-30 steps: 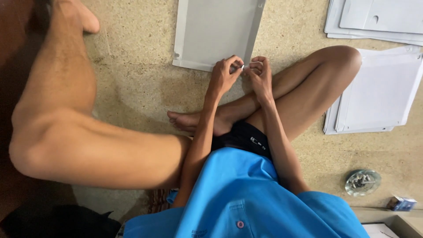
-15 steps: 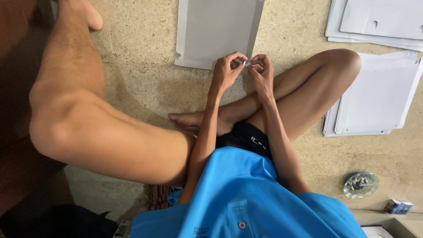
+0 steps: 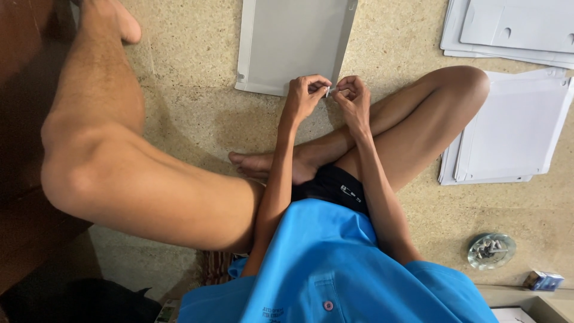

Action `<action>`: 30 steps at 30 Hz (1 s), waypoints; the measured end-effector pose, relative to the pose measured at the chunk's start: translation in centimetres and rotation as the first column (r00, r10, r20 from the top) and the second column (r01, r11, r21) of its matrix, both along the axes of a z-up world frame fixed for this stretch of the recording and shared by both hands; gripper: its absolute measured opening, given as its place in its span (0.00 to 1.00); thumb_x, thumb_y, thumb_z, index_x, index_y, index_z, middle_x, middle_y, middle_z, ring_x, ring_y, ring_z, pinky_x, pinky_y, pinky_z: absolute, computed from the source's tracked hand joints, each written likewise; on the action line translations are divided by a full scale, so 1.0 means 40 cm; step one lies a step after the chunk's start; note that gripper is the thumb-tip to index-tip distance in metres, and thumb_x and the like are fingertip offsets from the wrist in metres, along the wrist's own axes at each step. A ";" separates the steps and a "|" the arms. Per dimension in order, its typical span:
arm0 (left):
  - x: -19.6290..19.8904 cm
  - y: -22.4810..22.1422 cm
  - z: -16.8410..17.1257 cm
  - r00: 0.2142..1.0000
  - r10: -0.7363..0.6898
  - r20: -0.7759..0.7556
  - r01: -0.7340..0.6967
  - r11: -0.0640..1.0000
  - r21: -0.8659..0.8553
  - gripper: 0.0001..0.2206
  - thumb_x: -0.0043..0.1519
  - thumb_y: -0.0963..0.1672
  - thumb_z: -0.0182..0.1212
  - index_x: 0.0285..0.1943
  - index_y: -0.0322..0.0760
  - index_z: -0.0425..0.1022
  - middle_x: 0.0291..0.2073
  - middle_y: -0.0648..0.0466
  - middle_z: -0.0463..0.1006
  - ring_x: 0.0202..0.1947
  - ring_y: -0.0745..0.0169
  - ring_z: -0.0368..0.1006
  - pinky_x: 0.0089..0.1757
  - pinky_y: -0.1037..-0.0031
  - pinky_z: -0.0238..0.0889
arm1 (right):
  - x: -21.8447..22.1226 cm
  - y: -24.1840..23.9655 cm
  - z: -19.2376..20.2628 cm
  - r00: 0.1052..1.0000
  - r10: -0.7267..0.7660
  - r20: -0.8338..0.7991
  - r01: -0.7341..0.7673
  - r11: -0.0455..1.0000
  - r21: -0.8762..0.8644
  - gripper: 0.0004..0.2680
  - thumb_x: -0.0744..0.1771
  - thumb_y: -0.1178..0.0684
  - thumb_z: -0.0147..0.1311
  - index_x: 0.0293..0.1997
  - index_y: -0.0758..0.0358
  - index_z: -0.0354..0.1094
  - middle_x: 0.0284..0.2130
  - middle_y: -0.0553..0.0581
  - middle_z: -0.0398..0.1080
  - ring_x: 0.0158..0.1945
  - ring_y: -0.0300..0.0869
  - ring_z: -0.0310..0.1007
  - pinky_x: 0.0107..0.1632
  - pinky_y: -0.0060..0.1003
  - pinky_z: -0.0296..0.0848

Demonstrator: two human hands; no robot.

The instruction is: The person assembles white cardboard boxes by hand. The person takes flat cardboard pieces from a stack, folds the sides to create box shapes, and places the finished boxes into another stack.

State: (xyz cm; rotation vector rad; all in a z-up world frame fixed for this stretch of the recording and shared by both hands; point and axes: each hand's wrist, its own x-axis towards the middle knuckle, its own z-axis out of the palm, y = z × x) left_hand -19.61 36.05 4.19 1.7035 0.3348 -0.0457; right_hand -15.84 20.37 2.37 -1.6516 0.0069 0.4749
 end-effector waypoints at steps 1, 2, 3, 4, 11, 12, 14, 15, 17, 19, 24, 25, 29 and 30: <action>-0.001 0.000 0.001 1.000 0.002 0.001 -0.002 1.000 -0.002 0.06 0.57 0.39 0.60 0.38 0.38 0.81 0.25 0.48 0.81 0.27 0.58 0.78 0.32 0.72 0.73 | 0.001 0.000 0.000 1.000 -0.001 0.001 0.001 1.000 -0.003 0.08 0.61 0.60 0.58 0.40 0.63 0.67 0.29 0.51 0.69 0.28 0.32 0.68 0.33 0.23 0.67; -0.002 0.000 0.003 1.000 0.003 0.002 -0.003 1.000 -0.004 0.05 0.57 0.39 0.60 0.38 0.38 0.81 0.25 0.49 0.81 0.27 0.59 0.78 0.32 0.72 0.73 | 0.001 0.001 0.001 1.000 -0.002 0.002 0.002 1.000 -0.005 0.08 0.61 0.60 0.60 0.40 0.63 0.67 0.29 0.51 0.70 0.28 0.31 0.69 0.32 0.22 0.67; -0.002 0.000 0.005 1.000 0.004 0.002 -0.004 1.000 -0.003 0.05 0.57 0.39 0.60 0.38 0.38 0.81 0.25 0.49 0.81 0.27 0.59 0.78 0.32 0.72 0.73 | 0.001 0.001 -0.004 1.000 -0.002 0.002 0.002 1.000 -0.004 0.08 0.61 0.60 0.60 0.40 0.63 0.67 0.29 0.51 0.70 0.28 0.31 0.69 0.32 0.22 0.67; -0.002 0.001 0.006 1.000 0.003 -0.001 -0.003 1.000 -0.004 0.05 0.57 0.39 0.60 0.38 0.38 0.81 0.25 0.48 0.81 0.27 0.59 0.78 0.32 0.72 0.73 | 0.002 -0.001 -0.009 1.000 -0.005 0.007 0.006 1.000 -0.013 0.08 0.60 0.60 0.61 0.39 0.63 0.68 0.28 0.51 0.70 0.27 0.31 0.69 0.32 0.22 0.67; -0.001 0.000 -0.001 1.000 -0.030 -0.005 0.030 0.999 -0.014 0.06 0.58 0.39 0.60 0.41 0.35 0.80 0.27 0.47 0.81 0.30 0.55 0.80 0.34 0.70 0.74 | 0.003 -0.010 -0.024 1.000 0.005 0.013 -0.005 0.999 -0.032 0.08 0.61 0.59 0.63 0.38 0.63 0.68 0.28 0.51 0.71 0.28 0.30 0.69 0.33 0.23 0.68; -0.001 -0.001 0.001 1.000 -0.029 -0.001 0.029 0.999 -0.012 0.06 0.58 0.39 0.60 0.41 0.35 0.80 0.27 0.47 0.81 0.30 0.55 0.80 0.34 0.70 0.74 | 0.002 -0.011 -0.029 1.000 0.006 0.016 -0.005 1.000 -0.031 0.08 0.61 0.59 0.63 0.38 0.63 0.68 0.28 0.51 0.71 0.28 0.30 0.69 0.33 0.23 0.68; 0.001 0.000 0.005 0.999 -0.048 0.001 0.048 0.999 0.012 0.06 0.58 0.39 0.61 0.41 0.35 0.80 0.29 0.45 0.81 0.31 0.51 0.80 0.35 0.66 0.74 | 0.003 -0.012 -0.038 1.000 -0.003 0.017 0.004 0.999 -0.038 0.08 0.61 0.59 0.63 0.38 0.63 0.68 0.28 0.49 0.71 0.28 0.28 0.69 0.34 0.22 0.67; 0.003 -0.001 0.012 0.999 -0.046 0.007 0.046 0.999 0.014 0.06 0.58 0.39 0.61 0.41 0.35 0.80 0.29 0.45 0.81 0.31 0.51 0.80 0.35 0.66 0.74 | 0.005 -0.013 -0.038 1.000 -0.002 0.023 0.002 0.999 -0.036 0.08 0.61 0.59 0.63 0.38 0.63 0.68 0.28 0.49 0.71 0.28 0.28 0.69 0.34 0.22 0.67; 0.002 -0.004 0.026 0.999 -0.049 -0.021 0.049 0.999 -0.001 0.06 0.58 0.39 0.60 0.39 0.35 0.81 0.29 0.46 0.82 0.32 0.52 0.80 0.36 0.67 0.74 | 0.002 -0.016 -0.039 1.000 0.010 0.006 -0.010 0.999 -0.041 0.09 0.62 0.57 0.65 0.40 0.63 0.68 0.28 0.48 0.71 0.29 0.27 0.70 0.35 0.22 0.68; 0.005 -0.007 0.015 0.999 -0.043 -0.027 0.043 0.999 0.009 0.05 0.57 0.39 0.60 0.38 0.35 0.81 0.28 0.44 0.81 0.32 0.49 0.80 0.36 0.66 0.74 | 0.003 -0.012 -0.023 1.000 0.010 0.010 -0.009 0.999 -0.041 0.09 0.62 0.57 0.65 0.39 0.63 0.68 0.28 0.49 0.71 0.29 0.28 0.70 0.35 0.22 0.67; 0.002 -0.009 0.014 0.999 -0.025 -0.031 0.025 1.000 0.008 0.05 0.57 0.39 0.60 0.38 0.36 0.80 0.29 0.45 0.81 0.33 0.49 0.80 0.37 0.65 0.74 | 0.002 -0.010 0.001 0.999 0.021 0.029 -0.020 0.999 -0.033 0.08 0.61 0.59 0.65 0.38 0.63 0.68 0.27 0.50 0.72 0.29 0.30 0.71 0.36 0.23 0.68; 0.002 -0.010 0.007 0.999 -0.015 -0.039 0.016 1.000 0.007 0.05 0.57 0.39 0.61 0.39 0.36 0.79 0.29 0.45 0.81 0.33 0.49 0.80 0.37 0.65 0.74 | 0.001 -0.011 0.006 0.998 0.029 0.048 -0.027 0.999 -0.039 0.09 0.62 0.59 0.65 0.38 0.64 0.68 0.26 0.51 0.72 0.29 0.32 0.71 0.36 0.25 0.68; 0.002 -0.009 0.014 0.999 -0.004 -0.050 0.005 1.000 0.011 0.04 0.57 0.39 0.61 0.40 0.34 0.77 0.30 0.42 0.81 0.35 0.47 0.80 0.38 0.63 0.73 | -0.002 -0.011 -0.006 0.996 0.027 0.080 -0.023 0.999 -0.049 0.09 0.62 0.57 0.68 0.37 0.64 0.68 0.26 0.52 0.73 0.29 0.34 0.72 0.36 0.27 0.69; 0.005 -0.007 0.012 0.999 -0.005 -0.046 0.005 1.000 0.011 0.04 0.57 0.39 0.61 0.40 0.34 0.77 0.30 0.42 0.81 0.35 0.47 0.80 0.38 0.63 0.73 | -0.001 -0.009 -0.002 0.996 0.027 0.084 -0.023 0.999 -0.049 0.09 0.62 0.57 0.68 0.37 0.64 0.68 0.26 0.52 0.73 0.29 0.34 0.72 0.36 0.27 0.69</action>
